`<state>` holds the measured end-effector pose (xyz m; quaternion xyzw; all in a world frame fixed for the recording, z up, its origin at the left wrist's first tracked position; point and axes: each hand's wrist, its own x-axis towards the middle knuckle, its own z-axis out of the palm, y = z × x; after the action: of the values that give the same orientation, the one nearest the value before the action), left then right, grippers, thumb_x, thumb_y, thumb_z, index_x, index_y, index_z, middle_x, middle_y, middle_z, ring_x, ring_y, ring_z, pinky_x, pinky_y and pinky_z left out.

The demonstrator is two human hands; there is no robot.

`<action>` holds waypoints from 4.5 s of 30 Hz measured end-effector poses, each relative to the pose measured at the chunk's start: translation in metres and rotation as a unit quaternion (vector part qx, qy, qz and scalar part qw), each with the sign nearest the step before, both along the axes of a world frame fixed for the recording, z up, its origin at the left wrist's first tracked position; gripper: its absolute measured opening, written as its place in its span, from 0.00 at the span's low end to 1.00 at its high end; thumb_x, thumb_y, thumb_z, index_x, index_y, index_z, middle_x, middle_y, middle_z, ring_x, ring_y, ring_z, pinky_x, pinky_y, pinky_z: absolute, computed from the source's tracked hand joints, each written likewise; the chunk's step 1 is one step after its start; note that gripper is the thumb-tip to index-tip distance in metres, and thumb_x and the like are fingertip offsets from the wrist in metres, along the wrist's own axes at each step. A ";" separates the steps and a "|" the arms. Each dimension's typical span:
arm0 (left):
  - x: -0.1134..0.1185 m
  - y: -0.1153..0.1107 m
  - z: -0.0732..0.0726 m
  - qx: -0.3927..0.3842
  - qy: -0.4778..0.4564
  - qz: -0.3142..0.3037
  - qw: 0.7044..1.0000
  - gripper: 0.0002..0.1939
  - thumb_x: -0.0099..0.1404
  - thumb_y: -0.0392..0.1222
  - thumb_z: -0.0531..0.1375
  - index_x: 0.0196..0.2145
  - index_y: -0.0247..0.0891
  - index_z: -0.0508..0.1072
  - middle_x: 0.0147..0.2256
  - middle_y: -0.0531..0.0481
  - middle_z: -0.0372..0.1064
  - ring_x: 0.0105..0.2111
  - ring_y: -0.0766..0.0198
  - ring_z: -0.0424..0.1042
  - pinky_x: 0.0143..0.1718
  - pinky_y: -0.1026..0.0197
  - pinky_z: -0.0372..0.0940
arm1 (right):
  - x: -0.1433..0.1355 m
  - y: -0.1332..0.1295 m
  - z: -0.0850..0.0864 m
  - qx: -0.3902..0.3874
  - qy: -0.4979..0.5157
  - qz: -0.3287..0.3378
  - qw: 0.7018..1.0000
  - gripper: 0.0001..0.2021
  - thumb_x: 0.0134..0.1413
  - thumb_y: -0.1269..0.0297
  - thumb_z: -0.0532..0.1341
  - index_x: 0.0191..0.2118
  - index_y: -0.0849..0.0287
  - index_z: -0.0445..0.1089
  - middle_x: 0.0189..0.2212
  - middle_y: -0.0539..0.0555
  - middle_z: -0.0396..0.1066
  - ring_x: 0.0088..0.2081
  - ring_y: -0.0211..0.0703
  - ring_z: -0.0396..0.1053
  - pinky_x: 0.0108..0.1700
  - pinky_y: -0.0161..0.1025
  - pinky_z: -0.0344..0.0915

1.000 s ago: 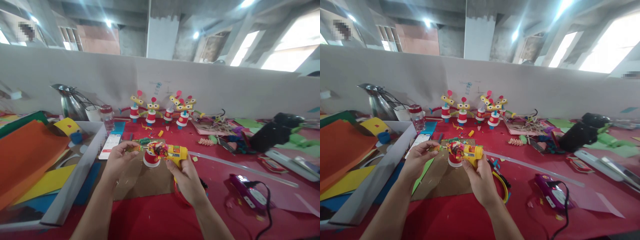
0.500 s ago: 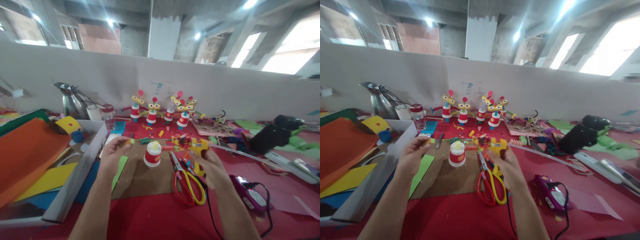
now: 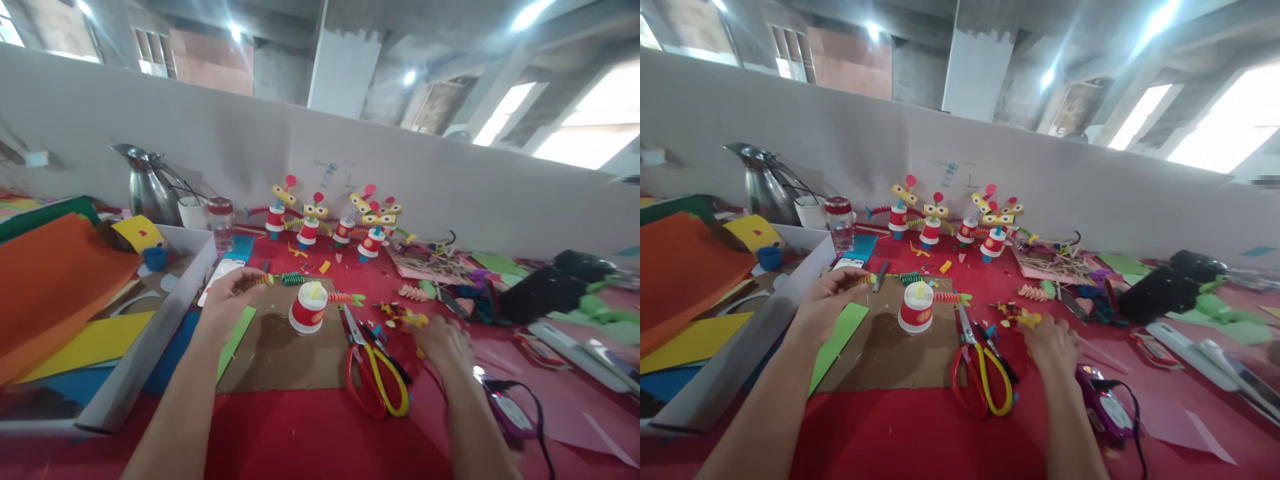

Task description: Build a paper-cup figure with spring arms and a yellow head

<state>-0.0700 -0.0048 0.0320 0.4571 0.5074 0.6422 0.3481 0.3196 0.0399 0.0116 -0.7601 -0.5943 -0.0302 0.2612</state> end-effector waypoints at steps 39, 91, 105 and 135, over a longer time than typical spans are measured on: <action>0.037 0.002 -0.009 0.053 0.265 -0.025 0.963 0.08 0.58 0.33 0.62 0.36 0.43 0.76 0.37 0.50 0.76 0.39 0.58 0.72 0.42 0.53 0.65 | -0.151 -0.017 0.039 0.100 -0.056 0.405 0.907 0.17 0.54 0.51 0.63 0.45 0.56 0.72 0.45 0.56 0.74 0.51 0.55 0.64 0.53 0.54 0.56; 0.022 -0.009 0.011 0.090 0.487 -0.008 0.869 0.13 0.62 0.42 0.60 0.46 0.44 0.74 0.48 0.47 0.74 0.55 0.50 0.62 0.57 0.43 0.54 | -0.145 -0.023 0.052 0.101 -0.045 0.405 0.907 0.23 0.53 0.47 0.64 0.50 0.55 0.71 0.50 0.56 0.74 0.56 0.60 0.60 0.60 0.63 0.48; 0.015 -0.006 0.008 0.051 0.502 0.007 0.863 0.20 0.55 0.34 0.63 0.46 0.47 0.72 0.48 0.48 0.73 0.52 0.49 0.65 0.54 0.43 0.53 | -0.149 -0.018 0.046 0.089 -0.026 0.415 0.905 0.19 0.53 0.53 0.65 0.48 0.57 0.72 0.47 0.55 0.75 0.53 0.57 0.62 0.57 0.57 0.55; 0.020 -0.006 0.009 0.100 0.343 0.040 0.933 0.22 0.57 0.54 0.64 0.49 0.47 0.73 0.50 0.46 0.71 0.53 0.50 0.64 0.57 0.45 0.53 | -0.152 -0.022 0.044 0.094 -0.017 0.404 0.910 0.16 0.56 0.54 0.61 0.47 0.56 0.72 0.45 0.56 0.76 0.53 0.56 0.65 0.60 0.60 0.48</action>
<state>-0.0503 -0.0112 0.0413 0.6614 0.5470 0.5069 0.0797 0.1677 0.0180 0.0554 -0.4265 -0.8491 0.0094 0.3115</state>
